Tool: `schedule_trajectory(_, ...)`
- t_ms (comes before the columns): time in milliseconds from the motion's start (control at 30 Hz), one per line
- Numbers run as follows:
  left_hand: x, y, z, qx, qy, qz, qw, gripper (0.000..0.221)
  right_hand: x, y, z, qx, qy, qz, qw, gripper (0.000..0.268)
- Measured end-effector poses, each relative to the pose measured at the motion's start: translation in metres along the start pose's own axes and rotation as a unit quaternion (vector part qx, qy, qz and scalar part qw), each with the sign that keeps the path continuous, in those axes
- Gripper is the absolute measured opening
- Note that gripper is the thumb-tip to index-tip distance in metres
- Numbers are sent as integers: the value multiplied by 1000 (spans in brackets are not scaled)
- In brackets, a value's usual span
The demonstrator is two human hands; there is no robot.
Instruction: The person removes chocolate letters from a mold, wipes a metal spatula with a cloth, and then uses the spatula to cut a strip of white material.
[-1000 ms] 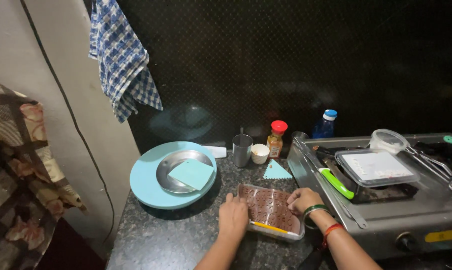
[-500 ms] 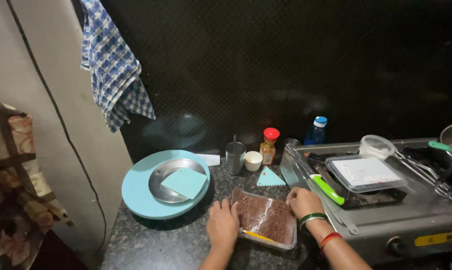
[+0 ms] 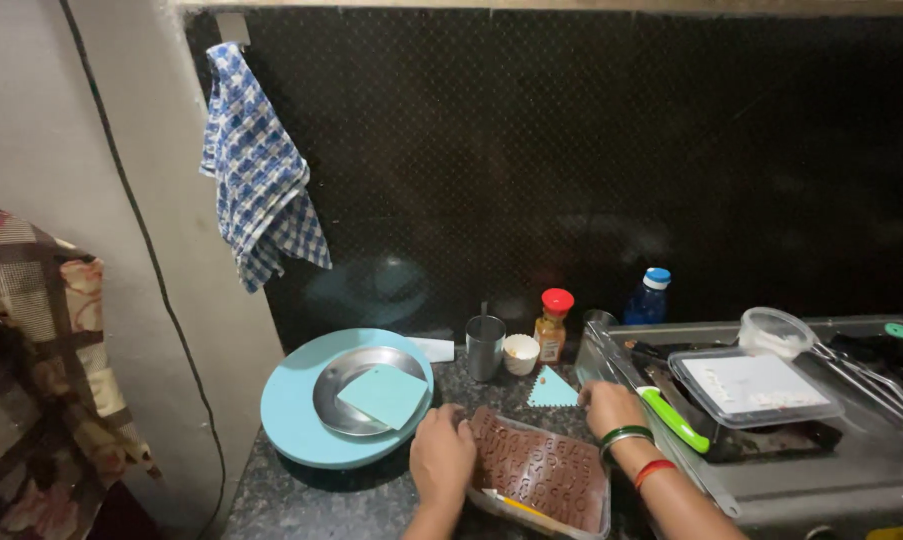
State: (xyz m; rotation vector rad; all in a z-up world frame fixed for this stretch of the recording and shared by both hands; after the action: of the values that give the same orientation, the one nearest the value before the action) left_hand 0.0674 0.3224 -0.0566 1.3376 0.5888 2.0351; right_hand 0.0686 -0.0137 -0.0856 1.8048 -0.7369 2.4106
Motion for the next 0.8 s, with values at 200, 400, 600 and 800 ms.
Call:
schedule_trajectory(200,-34,-73,1,192,-50,-83,977,22,-19,1,5,-24,-23,-10,999,26)
schedule_trajectory(400,-27,-121,-6,287,-16,-124,950,26,-23,-38,11,44,21,-34,998,27)
schedule_trajectory(600,20,-168,19,257,160,-135,943,25,-47,-119,16,91,-2,167,982,17)
schedule_trajectory(800,45,-191,32,296,151,-99,938,31,-91,-195,16,154,-67,256,952,33)
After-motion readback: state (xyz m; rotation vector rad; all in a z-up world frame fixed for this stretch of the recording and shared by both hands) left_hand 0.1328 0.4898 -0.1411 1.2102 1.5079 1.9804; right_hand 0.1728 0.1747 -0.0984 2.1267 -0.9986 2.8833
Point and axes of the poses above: each hand's wrist, its own z-axis towards the middle knuckle, its own x-axis out of the back of the hand, y = z × x, the point moved 9 cm from there along z, towards the middle knuckle, and after that the axes turned 3 degrees about z, right-handed, at the moved point
